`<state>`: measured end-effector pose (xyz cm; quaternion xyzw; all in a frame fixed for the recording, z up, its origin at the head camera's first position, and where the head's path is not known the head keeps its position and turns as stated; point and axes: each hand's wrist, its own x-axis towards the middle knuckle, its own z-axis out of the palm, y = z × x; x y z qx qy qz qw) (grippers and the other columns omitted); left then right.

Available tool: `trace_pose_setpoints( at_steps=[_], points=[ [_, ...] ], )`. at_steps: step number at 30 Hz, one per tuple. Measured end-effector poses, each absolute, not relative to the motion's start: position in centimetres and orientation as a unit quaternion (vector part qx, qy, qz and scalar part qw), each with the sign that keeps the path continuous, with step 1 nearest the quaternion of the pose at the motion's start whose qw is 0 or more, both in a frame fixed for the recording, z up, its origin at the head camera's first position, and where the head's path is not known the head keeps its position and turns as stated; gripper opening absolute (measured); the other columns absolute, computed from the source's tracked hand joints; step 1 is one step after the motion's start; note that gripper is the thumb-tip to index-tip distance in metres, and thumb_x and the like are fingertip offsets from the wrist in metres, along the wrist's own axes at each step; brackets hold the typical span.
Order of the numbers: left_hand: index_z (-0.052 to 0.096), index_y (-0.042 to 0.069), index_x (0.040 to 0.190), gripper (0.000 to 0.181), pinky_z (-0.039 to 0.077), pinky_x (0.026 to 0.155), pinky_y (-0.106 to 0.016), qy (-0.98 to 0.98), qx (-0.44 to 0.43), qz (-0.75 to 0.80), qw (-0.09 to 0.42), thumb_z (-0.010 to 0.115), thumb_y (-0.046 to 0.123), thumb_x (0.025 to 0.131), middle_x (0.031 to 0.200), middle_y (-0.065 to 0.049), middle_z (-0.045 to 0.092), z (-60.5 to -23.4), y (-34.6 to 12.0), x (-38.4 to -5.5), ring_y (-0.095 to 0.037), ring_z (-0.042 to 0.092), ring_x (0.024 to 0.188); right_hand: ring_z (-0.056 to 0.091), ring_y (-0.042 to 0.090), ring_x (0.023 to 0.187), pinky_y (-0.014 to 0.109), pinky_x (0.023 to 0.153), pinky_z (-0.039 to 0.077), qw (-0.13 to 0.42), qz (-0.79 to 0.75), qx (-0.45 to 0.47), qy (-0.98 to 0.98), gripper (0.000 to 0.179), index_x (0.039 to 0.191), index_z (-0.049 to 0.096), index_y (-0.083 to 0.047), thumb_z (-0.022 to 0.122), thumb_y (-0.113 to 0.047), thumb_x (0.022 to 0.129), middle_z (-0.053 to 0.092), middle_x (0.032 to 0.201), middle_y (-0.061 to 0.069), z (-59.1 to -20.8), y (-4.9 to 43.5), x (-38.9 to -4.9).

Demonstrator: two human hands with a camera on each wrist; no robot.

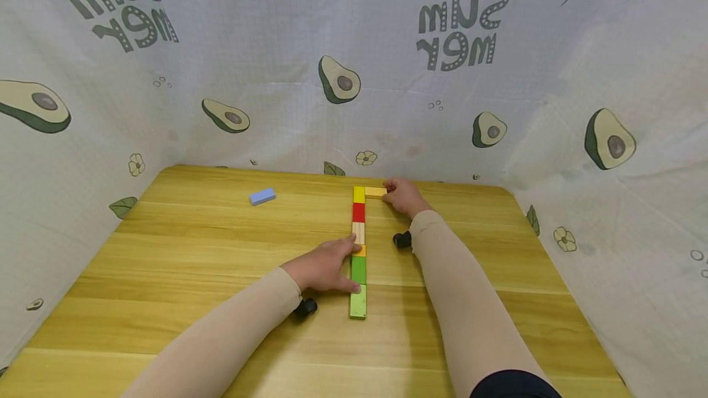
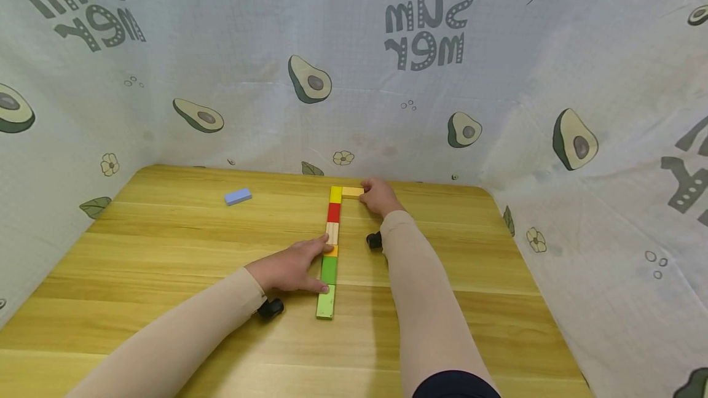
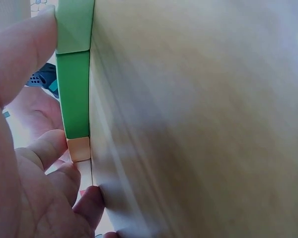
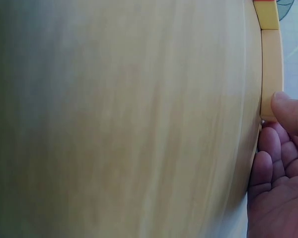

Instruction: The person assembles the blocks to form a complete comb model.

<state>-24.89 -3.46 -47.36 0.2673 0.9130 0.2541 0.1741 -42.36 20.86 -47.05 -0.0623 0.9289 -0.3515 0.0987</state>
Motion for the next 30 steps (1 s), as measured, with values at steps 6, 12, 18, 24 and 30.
trace_pose_setpoints(
  at_steps=[6,12,18,24,30],
  points=[
    [0.043,0.015,0.16,0.09,0.027,0.131,-0.048,0.912,0.268,0.255,0.178,0.084,0.048,0.088,0.177,-0.007,0.021,-47.2,-3.3,-24.6,-0.034,0.027,0.161,0.05,0.039,0.142,0.05,0.123,0.041,0.105,-0.348,-0.069,0.929,0.057,0.156,0.047,0.002,0.064,-0.015,0.105,0.054,0.153,0.024,-46.4,21.4,-41.7],
    [0.042,0.016,0.161,0.091,0.027,0.131,-0.049,0.912,0.265,0.252,0.183,0.084,0.049,0.088,0.177,-0.005,0.019,-47.0,-3.4,-24.4,-0.034,0.026,0.161,0.046,0.041,0.146,0.055,0.123,0.039,0.125,-0.334,-0.104,0.928,0.058,0.159,0.042,0.001,0.059,-0.019,0.107,0.05,0.157,0.025,-45.3,22.9,-40.7],
    [0.042,0.016,0.161,0.09,0.027,0.131,-0.049,0.911,0.264,0.257,0.186,0.084,0.048,0.088,0.177,-0.005,0.018,-47.1,-3.6,-24.4,-0.034,0.026,0.161,0.045,0.044,0.147,0.058,0.122,0.038,0.127,-0.305,-0.125,0.935,0.053,0.157,0.046,0.0,0.055,-0.02,0.109,0.049,0.158,0.026,-44.5,25.5,-39.4],
    [0.043,0.013,0.159,0.088,0.028,0.13,-0.05,0.907,0.273,0.264,0.182,0.085,0.045,0.089,0.177,-0.008,0.021,-47.0,-3.7,-24.1,-0.036,0.028,0.16,0.048,0.044,0.144,0.058,0.121,0.041,0.13,-0.289,-0.112,0.942,0.051,0.155,0.05,-0.003,0.058,-0.021,0.108,0.052,0.156,0.024,-44.4,28.3,-37.9],
    [0.043,0.013,0.16,0.088,0.027,0.131,-0.05,0.907,0.273,0.263,0.181,0.085,0.045,0.089,0.177,-0.009,0.021,-47.0,-3.7,-24.0,-0.037,0.027,0.16,0.05,0.046,0.142,0.059,0.118,0.044,0.123,-0.266,-0.115,0.949,0.05,0.154,0.053,-0.004,0.06,-0.022,0.108,0.054,0.153,0.025,-45.0,30.9,-36.8]
  ],
)
